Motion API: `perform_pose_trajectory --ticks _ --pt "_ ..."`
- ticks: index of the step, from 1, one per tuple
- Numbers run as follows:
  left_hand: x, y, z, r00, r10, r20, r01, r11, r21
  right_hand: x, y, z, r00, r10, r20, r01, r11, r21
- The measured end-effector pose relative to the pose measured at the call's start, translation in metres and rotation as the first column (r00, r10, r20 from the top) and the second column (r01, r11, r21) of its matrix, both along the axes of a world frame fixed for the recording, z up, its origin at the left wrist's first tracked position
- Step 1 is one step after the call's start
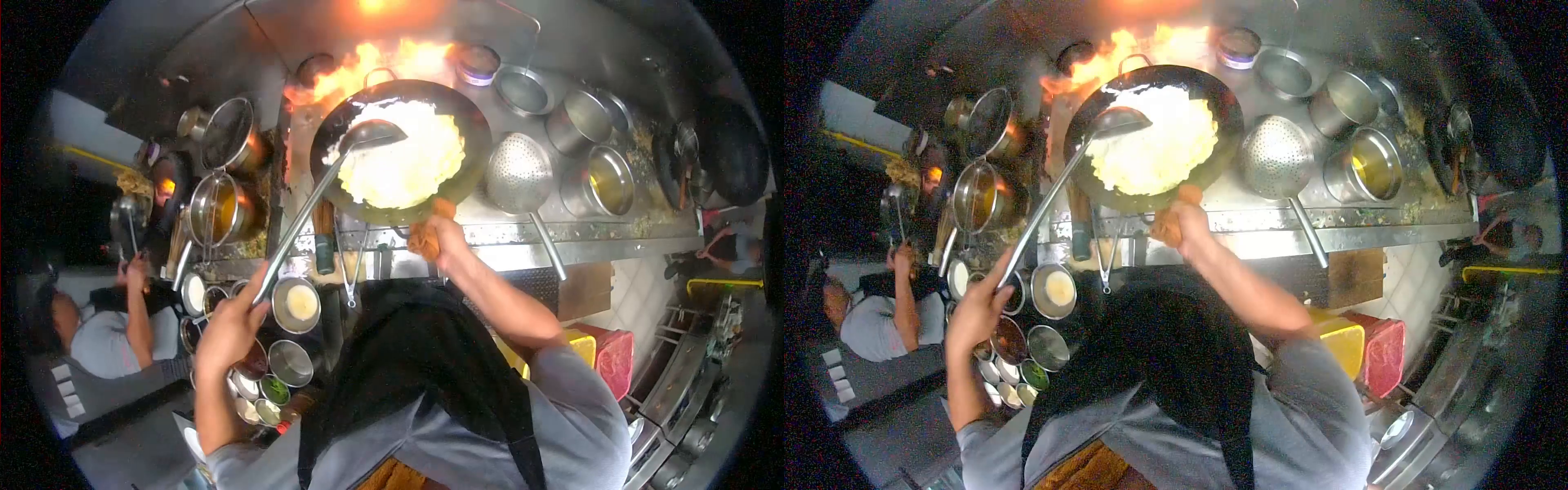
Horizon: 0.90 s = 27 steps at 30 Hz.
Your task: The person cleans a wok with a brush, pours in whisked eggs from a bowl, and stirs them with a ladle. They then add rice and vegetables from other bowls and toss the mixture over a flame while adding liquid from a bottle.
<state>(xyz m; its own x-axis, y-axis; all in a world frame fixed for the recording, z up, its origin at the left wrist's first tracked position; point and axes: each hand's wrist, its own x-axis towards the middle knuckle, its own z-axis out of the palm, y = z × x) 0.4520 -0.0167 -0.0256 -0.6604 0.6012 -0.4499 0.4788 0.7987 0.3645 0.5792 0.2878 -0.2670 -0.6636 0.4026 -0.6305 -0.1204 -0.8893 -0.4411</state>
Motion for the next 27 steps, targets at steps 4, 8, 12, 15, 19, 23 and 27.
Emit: perform_pose_trajectory --ticks 4,8,12,15,19,23,27 --pt "0.007 -0.005 -0.034 0.975 -0.220 -0.038 0.221 0.975 0.025 -0.030 0.003 -0.008 0.997 0.048 0.055 -0.051 0.997 0.054" --pt "0.024 0.006 -0.145 0.968 -0.146 -0.203 0.173 0.977 0.121 0.038 -0.025 -0.090 0.968 0.247 0.033 -0.247 0.932 0.267" --pt "0.037 -0.005 -0.137 0.976 -0.093 -0.198 0.144 0.954 0.261 0.056 -0.028 -0.047 0.986 0.162 0.024 -0.163 0.954 0.251" --pt "0.023 -0.009 -0.082 0.949 0.119 0.292 -0.180 0.964 0.194 -0.001 0.016 -0.050 0.989 0.139 -0.049 -0.134 0.987 0.092" --pt "0.009 0.014 -0.016 0.892 0.281 0.353 -0.293 0.956 -0.021 -0.060 0.039 -0.051 0.998 0.053 -0.014 -0.053 0.998 0.019" --pt "-0.005 0.023 -0.029 0.896 -0.169 -0.410 0.249 0.957 0.151 -0.068 0.050 -0.069 0.996 0.089 0.029 -0.091 0.995 0.051" --pt "-0.027 0.072 -0.108 0.918 -0.163 -0.362 0.152 0.987 -0.060 -0.070 0.057 -0.084 0.968 0.249 -0.037 -0.242 0.961 0.133"
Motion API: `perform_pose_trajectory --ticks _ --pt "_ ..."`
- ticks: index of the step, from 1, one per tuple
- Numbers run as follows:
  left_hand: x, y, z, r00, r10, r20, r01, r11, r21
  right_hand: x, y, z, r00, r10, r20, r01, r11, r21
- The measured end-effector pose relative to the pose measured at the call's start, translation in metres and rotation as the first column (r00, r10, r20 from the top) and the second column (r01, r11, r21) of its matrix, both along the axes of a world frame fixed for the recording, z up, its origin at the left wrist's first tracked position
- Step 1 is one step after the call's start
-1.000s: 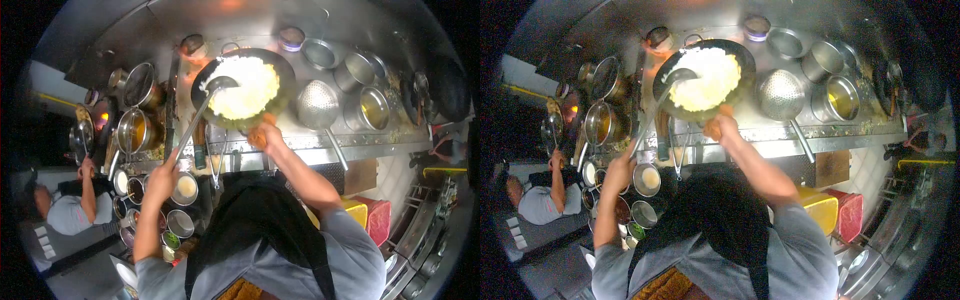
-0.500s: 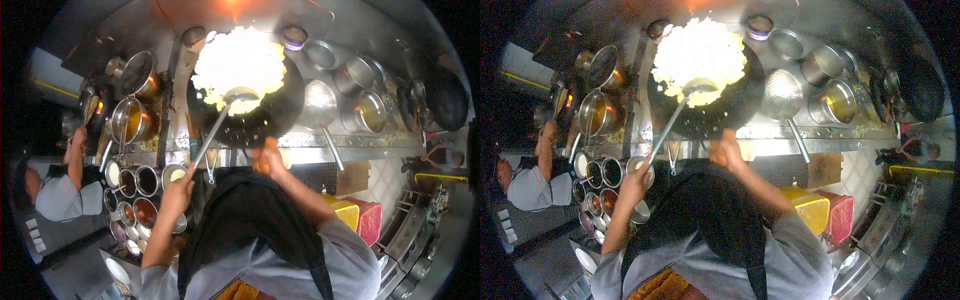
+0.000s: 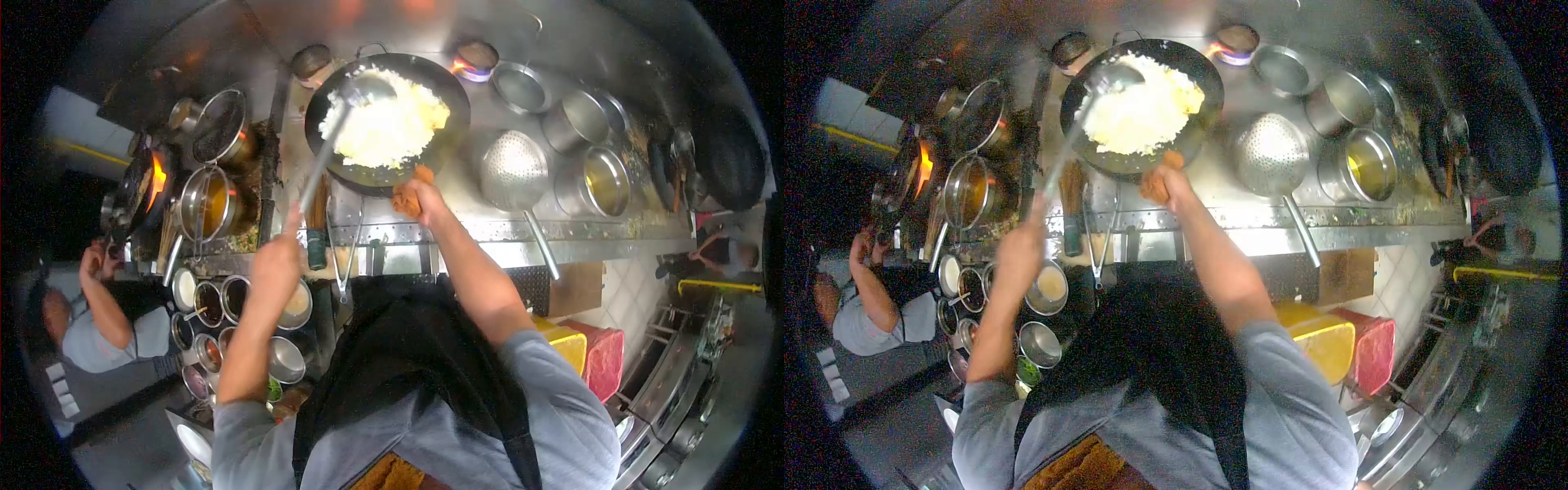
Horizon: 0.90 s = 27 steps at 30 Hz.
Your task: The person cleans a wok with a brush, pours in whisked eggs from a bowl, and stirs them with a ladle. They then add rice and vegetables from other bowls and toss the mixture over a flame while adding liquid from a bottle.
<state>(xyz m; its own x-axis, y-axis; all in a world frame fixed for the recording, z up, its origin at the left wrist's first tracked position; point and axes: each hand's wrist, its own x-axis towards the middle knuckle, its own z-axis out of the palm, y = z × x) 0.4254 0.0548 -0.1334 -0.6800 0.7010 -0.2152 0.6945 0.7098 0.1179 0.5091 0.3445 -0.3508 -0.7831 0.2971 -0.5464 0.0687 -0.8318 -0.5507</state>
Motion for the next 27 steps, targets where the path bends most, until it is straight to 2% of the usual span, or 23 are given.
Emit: perform_pose_trajectory --ticks 1,3,5,6,7,8,9,10,11,13,15,17,18,19,20,21,22,23,25,26,27 --pt "-0.005 0.014 -0.040 1.000 0.019 0.018 -0.018 0.995 -0.095 0.000 -0.002 0.005 1.000 -0.016 0.022 0.016 1.000 0.014" --pt "-0.009 0.035 -0.103 0.994 -0.005 0.109 0.017 0.994 -0.112 0.001 0.001 -0.003 1.000 0.020 0.003 -0.020 1.000 -0.015" --pt "-0.015 0.023 -0.149 0.988 -0.153 0.010 0.153 0.987 -0.042 0.002 0.014 -0.027 0.997 0.061 0.042 -0.060 0.998 -0.026" --pt "-0.001 0.027 -0.119 0.995 0.004 0.097 0.001 0.999 -0.045 0.004 0.018 -0.038 0.990 0.101 0.094 -0.101 0.995 -0.006" --pt "0.019 0.031 -0.087 0.964 0.197 0.180 -0.189 0.980 -0.058 0.021 0.005 -0.017 0.999 -0.041 -0.026 0.042 0.997 0.066" --pt "0.028 0.014 -0.116 0.969 0.182 0.169 -0.240 0.865 0.441 0.030 0.001 -0.001 1.000 -0.030 -0.003 0.030 0.996 0.087" --pt "0.045 0.010 -0.091 0.956 0.248 0.157 -0.293 0.827 0.479 0.046 0.001 -0.004 0.931 0.134 -0.339 -0.133 0.991 0.027" --pt "0.065 0.000 -0.079 0.928 0.278 -0.247 -0.065 0.775 0.629 0.053 -0.001 -0.009 0.830 0.275 -0.485 -0.231 0.961 0.149" --pt "0.097 -0.012 -0.048 0.847 0.367 -0.385 0.006 0.717 0.697 0.065 0.007 -0.026 0.867 0.308 -0.392 -0.384 0.914 -0.132" --pt "0.161 -0.047 -0.057 0.809 0.557 -0.188 -0.245 0.610 0.753 0.098 0.013 -0.077 0.785 0.556 -0.274 -0.548 0.829 0.111" --pt "0.241 -0.079 -0.080 0.671 0.732 0.121 -0.631 0.476 0.613 0.145 -0.044 -0.016 0.656 0.754 -0.005 -0.701 0.612 0.365" --pt "0.330 -0.108 -0.134 0.389 0.842 0.373 -0.867 0.198 0.457 0.164 -0.054 -0.029 0.490 0.868 0.079 -0.836 0.442 0.326" --pt "0.384 -0.122 -0.173 0.259 0.871 0.418 -0.897 0.056 0.439 0.172 -0.058 -0.036 0.426 0.900 0.091 -0.876 0.385 0.289" --pt "0.438 -0.136 -0.188 0.122 0.871 0.476 -0.895 -0.111 0.432 0.171 -0.064 -0.043 0.362 0.927 0.096 -0.908 0.328 0.260" --pt "0.547 -0.157 -0.291 -0.126 0.829 0.545 -0.646 -0.486 0.589 0.175 -0.072 -0.050 0.296 0.950 0.103 -0.935 0.266 0.234" --pt "0.580 -0.143 -0.213 -0.388 0.322 0.863 -0.241 -0.940 0.242 0.174 -0.075 -0.058 0.263 0.958 0.113 -0.947 0.234 0.221" --pt "0.637 -0.150 -0.266 -0.291 0.329 0.898 0.001 -0.939 0.345 0.172 -0.077 -0.066 0.236 0.964 0.120 -0.956 0.208 0.209" --pt "0.650 -0.146 -0.222 -0.421 0.057 0.905 0.357 -0.907 0.223 0.168 -0.081 -0.077 0.211 0.970 0.120 -0.962 0.185 0.202" --pt "0.724 -0.147 -0.252 -0.293 0.009 0.956 0.645 -0.736 0.204 0.166 -0.085 -0.098 0.156 0.981 0.118 -0.973 0.132 0.190" --pt "0.745 -0.139 -0.245 -0.254 -0.014 0.967 0.747 -0.638 0.187 0.193 -0.107 -0.032 0.100 0.992 0.081 -0.990 0.091 0.104" --pt "0.758 -0.132 -0.234 -0.209 -0.026 0.978 0.833 -0.528 0.164 0.191 -0.105 -0.033 0.073 0.993 0.089 -0.992 0.064 0.106"
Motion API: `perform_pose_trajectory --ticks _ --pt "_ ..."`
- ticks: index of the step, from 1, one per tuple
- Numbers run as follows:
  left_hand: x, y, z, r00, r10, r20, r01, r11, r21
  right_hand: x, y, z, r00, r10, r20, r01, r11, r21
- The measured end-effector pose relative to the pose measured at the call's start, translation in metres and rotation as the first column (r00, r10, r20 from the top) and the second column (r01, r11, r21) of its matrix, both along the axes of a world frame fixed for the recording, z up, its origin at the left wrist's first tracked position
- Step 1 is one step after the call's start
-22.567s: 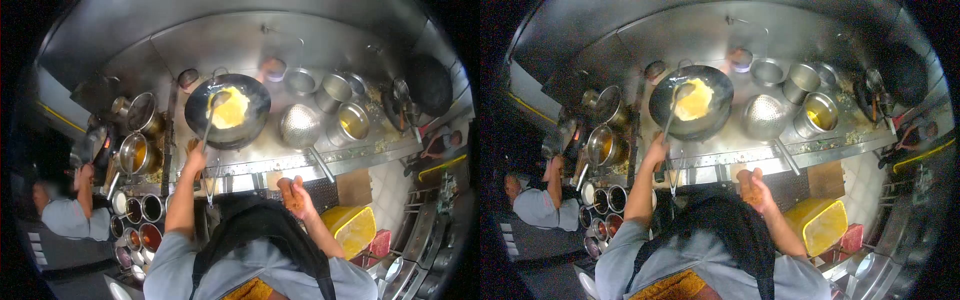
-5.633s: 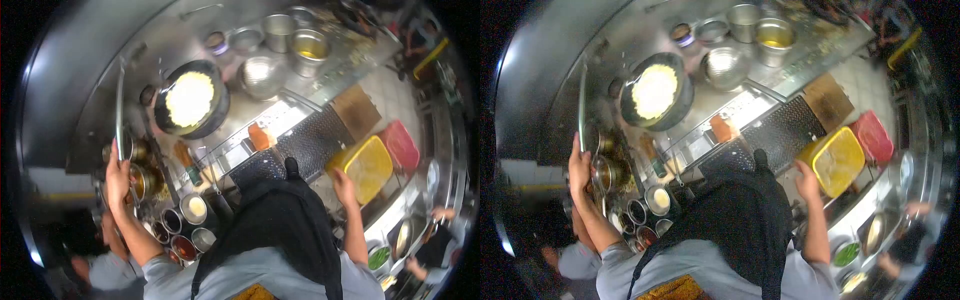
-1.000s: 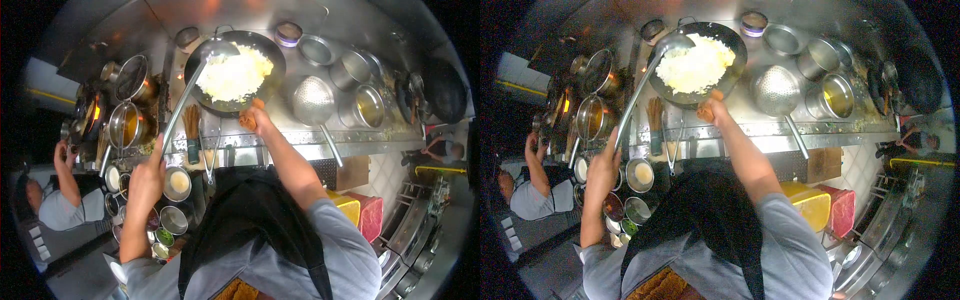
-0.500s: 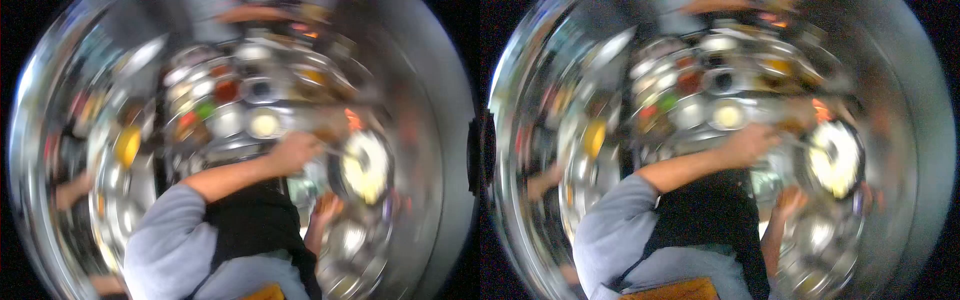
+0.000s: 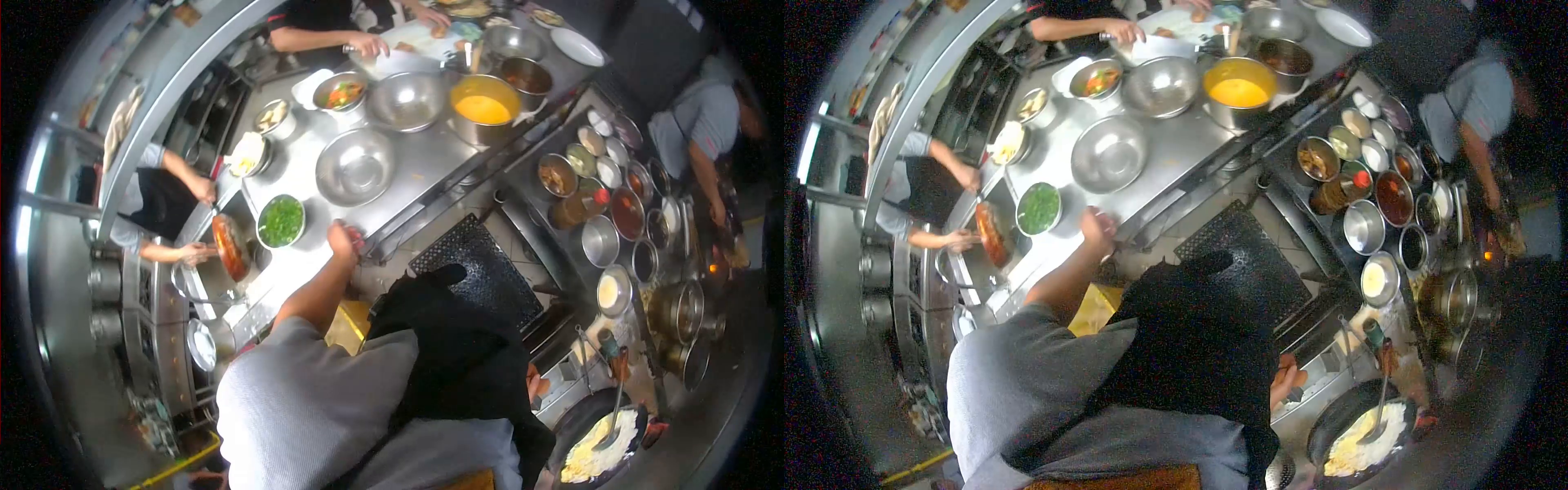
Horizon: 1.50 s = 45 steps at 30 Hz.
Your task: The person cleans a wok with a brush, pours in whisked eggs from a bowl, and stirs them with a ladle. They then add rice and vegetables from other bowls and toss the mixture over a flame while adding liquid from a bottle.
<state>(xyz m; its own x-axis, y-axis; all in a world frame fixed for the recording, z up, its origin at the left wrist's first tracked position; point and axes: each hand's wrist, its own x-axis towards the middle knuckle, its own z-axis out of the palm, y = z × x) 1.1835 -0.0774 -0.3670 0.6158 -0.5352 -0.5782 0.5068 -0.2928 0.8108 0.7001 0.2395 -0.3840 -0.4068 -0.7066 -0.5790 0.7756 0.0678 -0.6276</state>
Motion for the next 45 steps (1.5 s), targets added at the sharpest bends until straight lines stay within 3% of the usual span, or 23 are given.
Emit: perform_pose_trajectory --ticks 2,4,7,10,11,12,13,14,15,16,18,21,22,23,25,28,29,30,32,36,39,42,45 --pt "0.043 0.015 0.002 0.980 0.163 -0.115 -0.173 0.982 -0.079 -0.009 0.002 -0.007 0.899 0.205 -0.388 -0.249 0.966 -0.066" --pt "0.084 0.015 0.005 0.874 0.476 -0.095 -0.482 0.875 -0.048 -0.009 -0.010 -0.022 0.920 0.202 -0.335 -0.228 0.973 -0.041" --pt "0.140 0.030 -0.022 0.860 0.509 -0.022 -0.510 0.858 -0.063 -0.015 -0.001 -0.054 0.980 0.075 -0.185 -0.067 0.997 0.048" --pt "0.171 0.069 -0.054 0.972 0.226 0.063 -0.217 0.967 -0.133 -0.001 0.003 -0.037 0.995 -0.092 -0.032 0.095 0.991 0.098" --pt "0.181 0.075 -0.066 0.940 0.306 0.147 -0.291 0.950 -0.114 0.010 -0.004 -0.004 0.990 -0.141 0.022 0.138 0.986 0.094" --pt "0.197 0.083 -0.069 0.966 0.184 0.183 -0.178 0.983 -0.049 -0.005 0.027 -0.058 0.993 -0.054 -0.104 0.058 0.998 0.034" --pt "0.224 0.081 -0.070 0.958 -0.056 0.283 0.059 0.998 -0.003 0.007 0.031 -0.054 0.980 -0.155 -0.127 0.170 0.978 0.121" --pt "0.249 0.080 -0.069 0.881 -0.269 0.388 0.274 0.961 0.042 0.022 0.024 0.016 0.985 -0.118 -0.125 0.153 0.938 0.312" --pt "0.164 0.065 0.004 0.882 -0.012 0.472 0.026 0.999 -0.022 0.032 0.028 0.042 0.965 -0.126 -0.229 0.200 0.919 0.340" --pt "0.086 0.058 0.065 0.816 -0.084 0.572 0.147 0.987 -0.066 0.033 0.049 0.029 0.975 -0.100 -0.201 0.159 0.940 0.302" --pt "0.019 0.036 0.113 0.710 -0.415 0.569 0.599 0.781 -0.178 0.040 0.069 0.017 0.943 -0.251 -0.217 0.311 0.899 0.309" --pt "-0.111 0.002 0.155 0.300 -0.656 0.693 0.921 0.389 -0.030 0.049 0.089 0.017 0.851 -0.383 -0.360 0.485 0.837 0.255" --pt "-0.172 0.000 0.173 0.183 -0.673 0.716 0.945 0.320 0.060 0.049 0.094 0.027 0.858 -0.347 -0.380 0.461 0.846 0.268" --pt "-0.234 0.008 0.190 0.094 -0.653 0.751 0.995 0.086 -0.049 0.050 0.101 0.033 0.864 -0.308 -0.398 0.435 0.855 0.282" --pt "-0.333 0.006 0.183 -0.073 -0.701 0.710 0.994 -0.105 -0.002 0.060 0.113 0.019 0.794 -0.388 -0.468 0.539 0.806 0.245" --pt "-0.494 0.070 0.202 -0.185 -0.674 0.715 0.844 -0.481 -0.236 0.080 0.124 0.017 0.602 -0.438 -0.668 0.700 0.692 0.178" --pt "-0.541 0.078 0.192 -0.199 -0.232 0.952 0.824 -0.566 0.034 0.087 0.126 0.018 0.472 -0.404 -0.784 0.766 0.628 0.137" --pt "-0.585 0.132 0.232 -0.150 -0.445 0.883 0.732 -0.650 -0.203 0.096 0.131 0.018 0.449 -0.429 -0.784 0.798 0.587 0.136" --pt "-0.675 0.172 0.218 0.159 -0.166 0.973 0.515 -0.827 -0.225 0.117 0.139 0.014 0.452 -0.709 -0.540 0.883 0.440 0.162" --pt "-0.809 0.257 0.223 0.375 -0.247 0.893 0.341 -0.860 -0.381 0.135 0.120 0.049 0.212 -0.753 -0.623 0.977 0.139 0.164" --pt "-0.861 0.299 0.236 0.416 -0.322 0.850 0.249 -0.859 -0.447 0.148 0.104 0.038 0.096 -0.806 -0.584 0.984 -0.010 0.176" --pt "-0.899 0.322 0.211 0.309 -0.343 0.887 0.205 -0.887 -0.414 0.149 0.086 0.048 0.018 -0.832 -0.555 0.968 -0.124 0.217" --pt "-0.903 0.331 0.153 0.254 -0.152 0.955 0.211 -0.955 -0.208 0.147 0.071 0.051 -0.028 -0.827 -0.561 0.950 -0.197 0.244"
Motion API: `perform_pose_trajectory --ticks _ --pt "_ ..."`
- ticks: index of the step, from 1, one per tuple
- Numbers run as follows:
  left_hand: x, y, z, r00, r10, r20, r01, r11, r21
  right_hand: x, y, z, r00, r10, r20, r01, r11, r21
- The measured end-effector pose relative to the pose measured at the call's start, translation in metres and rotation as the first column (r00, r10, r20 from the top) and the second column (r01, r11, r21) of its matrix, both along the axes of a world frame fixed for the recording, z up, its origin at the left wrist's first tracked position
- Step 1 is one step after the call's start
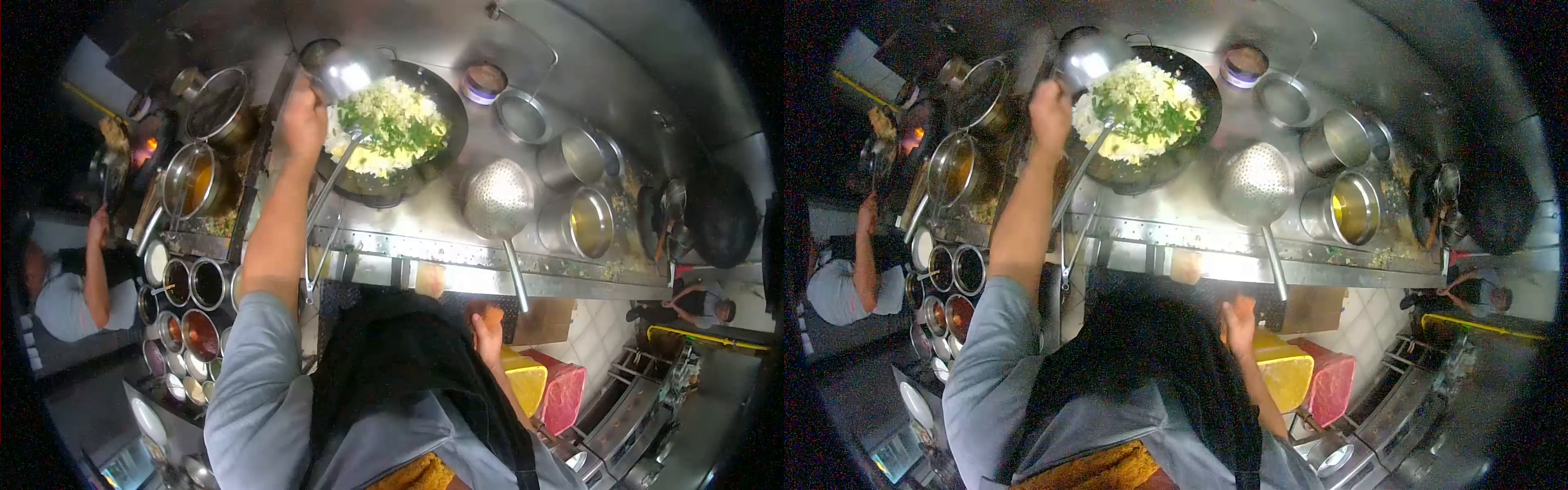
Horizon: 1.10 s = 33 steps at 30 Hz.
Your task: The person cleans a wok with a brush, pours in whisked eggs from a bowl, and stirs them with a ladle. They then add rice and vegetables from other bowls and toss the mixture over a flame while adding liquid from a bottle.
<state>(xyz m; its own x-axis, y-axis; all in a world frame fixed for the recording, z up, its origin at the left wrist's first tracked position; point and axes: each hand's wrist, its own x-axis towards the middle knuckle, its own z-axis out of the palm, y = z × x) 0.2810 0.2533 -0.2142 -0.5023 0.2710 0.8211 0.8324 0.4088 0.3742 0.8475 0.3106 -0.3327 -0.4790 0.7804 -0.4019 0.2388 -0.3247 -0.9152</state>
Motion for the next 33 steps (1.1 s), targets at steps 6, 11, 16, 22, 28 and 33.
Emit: perform_pose_trajectory --ticks 6,11,16,22,28,33 --pt "-0.005 -0.007 -0.045 0.978 0.132 0.163 -0.097 0.974 -0.206 -0.009 0.010 0.008 0.998 0.068 -0.007 -0.069 0.994 -0.089" --pt "0.043 -0.050 0.036 0.990 0.105 0.093 -0.105 0.994 0.002 -0.032 0.039 -0.010 0.942 0.327 -0.080 -0.321 0.944 0.074" --pt "0.170 -0.142 0.062 0.828 0.119 0.548 -0.312 0.910 0.272 -0.054 0.084 -0.015 0.833 0.542 -0.114 -0.553 0.826 -0.113" --pt "0.443 -0.263 0.002 0.544 0.046 0.838 -0.788 0.370 0.492 -0.133 0.088 -0.029 0.355 0.698 -0.622 -0.921 0.145 -0.362" --pt "0.706 -0.280 -0.027 0.354 0.219 0.909 -0.702 -0.580 0.413 -0.181 0.125 -0.082 0.307 0.943 -0.126 -0.758 0.162 -0.632" --pt "0.844 -0.324 -0.064 0.269 0.368 0.890 -0.334 -0.831 0.445 -0.184 0.058 -0.028 0.380 0.920 -0.100 -0.829 0.291 -0.478"
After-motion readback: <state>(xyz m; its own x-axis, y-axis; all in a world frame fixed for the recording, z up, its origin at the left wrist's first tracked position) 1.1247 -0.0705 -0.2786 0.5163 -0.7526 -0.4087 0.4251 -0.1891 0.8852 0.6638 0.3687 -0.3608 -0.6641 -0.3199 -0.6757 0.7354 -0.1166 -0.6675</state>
